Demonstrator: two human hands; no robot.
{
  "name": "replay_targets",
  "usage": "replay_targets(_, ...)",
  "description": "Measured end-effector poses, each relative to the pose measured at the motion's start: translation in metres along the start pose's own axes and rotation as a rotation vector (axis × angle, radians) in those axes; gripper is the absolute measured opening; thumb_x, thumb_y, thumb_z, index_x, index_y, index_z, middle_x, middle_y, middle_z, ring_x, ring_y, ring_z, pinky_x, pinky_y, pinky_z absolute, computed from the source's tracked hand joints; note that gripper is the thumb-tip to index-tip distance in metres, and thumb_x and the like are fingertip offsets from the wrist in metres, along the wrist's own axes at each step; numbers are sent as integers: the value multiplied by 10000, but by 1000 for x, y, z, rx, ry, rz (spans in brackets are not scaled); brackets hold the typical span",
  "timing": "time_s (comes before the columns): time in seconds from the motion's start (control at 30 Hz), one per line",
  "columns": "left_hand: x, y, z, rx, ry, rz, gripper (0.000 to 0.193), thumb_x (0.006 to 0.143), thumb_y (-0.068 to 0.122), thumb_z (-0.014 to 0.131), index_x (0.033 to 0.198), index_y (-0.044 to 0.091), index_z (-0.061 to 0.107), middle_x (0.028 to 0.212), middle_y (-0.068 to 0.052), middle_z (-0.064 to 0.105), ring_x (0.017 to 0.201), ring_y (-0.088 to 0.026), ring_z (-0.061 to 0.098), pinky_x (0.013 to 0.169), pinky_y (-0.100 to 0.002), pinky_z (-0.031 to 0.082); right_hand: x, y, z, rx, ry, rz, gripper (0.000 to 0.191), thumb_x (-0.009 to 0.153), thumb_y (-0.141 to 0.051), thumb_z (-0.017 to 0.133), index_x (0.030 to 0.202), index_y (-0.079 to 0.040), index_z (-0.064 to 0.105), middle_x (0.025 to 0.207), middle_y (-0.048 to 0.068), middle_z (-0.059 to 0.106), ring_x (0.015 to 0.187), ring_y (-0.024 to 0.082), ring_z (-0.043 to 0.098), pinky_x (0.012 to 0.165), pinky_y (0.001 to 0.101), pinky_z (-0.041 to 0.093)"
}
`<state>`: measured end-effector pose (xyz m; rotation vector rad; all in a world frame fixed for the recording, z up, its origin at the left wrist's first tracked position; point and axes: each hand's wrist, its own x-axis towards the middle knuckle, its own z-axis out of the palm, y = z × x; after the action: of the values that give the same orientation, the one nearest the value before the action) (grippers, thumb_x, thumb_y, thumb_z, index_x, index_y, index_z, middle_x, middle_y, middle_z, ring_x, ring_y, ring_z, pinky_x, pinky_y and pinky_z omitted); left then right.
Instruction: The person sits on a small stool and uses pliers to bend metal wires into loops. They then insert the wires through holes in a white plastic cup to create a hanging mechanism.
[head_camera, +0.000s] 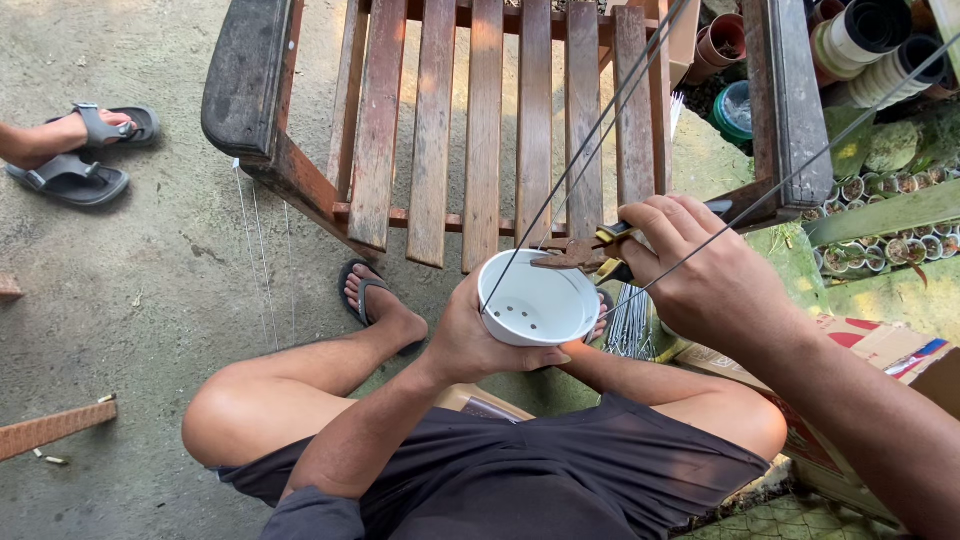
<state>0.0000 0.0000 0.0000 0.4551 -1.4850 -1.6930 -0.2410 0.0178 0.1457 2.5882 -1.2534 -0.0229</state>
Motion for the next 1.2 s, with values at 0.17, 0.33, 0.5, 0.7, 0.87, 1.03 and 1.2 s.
replay_targets(0.17, 1, 1, 0, 59, 14, 20, 919, 706, 296, 982, 1440, 14, 505, 1314, -104, 669, 1263, -193, 672, 1112, -366, 574, 0, 3, 4, 17, -9, -10, 224, 754, -76, 672, 934, 54, 703, 1184, 209, 631, 1160, 345, 619, 1004, 439, 513)
replay_targets(0.33, 1, 3, -1, 8, 9, -5, 898, 710, 306, 981, 1425, 10, 526, 1304, -105, 682, 1246, -193, 677, 1104, -363, 570, 1, 4, 7, 64, 4, -3, 218, 743, -80, 665, 919, 46, 690, 1177, 201, 635, 1143, 347, 628, 982, 433, 519)
replay_targets(0.5, 2, 5, -2, 2, 6, -13, 889, 711, 300, 981, 1421, 10, 531, 1302, -99, 688, 1239, -189, 681, 1103, -359, 570, 2, 5, 9, 98, 4, 6, 238, 721, -78, 659, 932, 28, 692, 1177, 188, 632, 1126, 339, 632, 963, 427, 525)
replay_targets(0.7, 0, 4, -2, -34, 27, -1, 874, 714, 270, 985, 1409, 12, 521, 1292, -97, 680, 1232, -185, 669, 1090, -360, 568, 0, 9, 13, 134, 3, 26, 247, 724, -63, 654, 952, 20, 696, 1184, 180, 625, 1107, 337, 635, 936, 424, 532)
replay_targets(0.87, -2, 0, 0, -12, 27, 23, 872, 738, 289, 972, 1419, 33, 491, 1311, -93, 663, 1268, -198, 669, 1110, -388, 592, -1, 9, 17, 185, -40, 67, 252, 721, -31, 641, 962, -6, 711, 1194, 166, 628, 1107, 329, 638, 921, 425, 541)
replay_targets(1.03, -4, -5, -1, 5, 32, 25, 889, 731, 293, 971, 1422, 36, 474, 1324, -101, 651, 1278, -206, 664, 1116, -403, 590, -2, 9, 18, 196, -50, 69, 242, 733, -40, 646, 961, -1, 714, 1187, 167, 631, 1103, 334, 641, 910, 428, 542)
replay_targets(1.2, -5, -9, -1, -1, 32, 28, 891, 741, 299, 967, 1432, 43, 465, 1332, -99, 647, 1288, -203, 659, 1126, -403, 587, -1, 11, 20, 196, -34, 41, 248, 735, -55, 644, 965, 11, 711, 1175, 174, 633, 1097, 341, 646, 910, 432, 542)
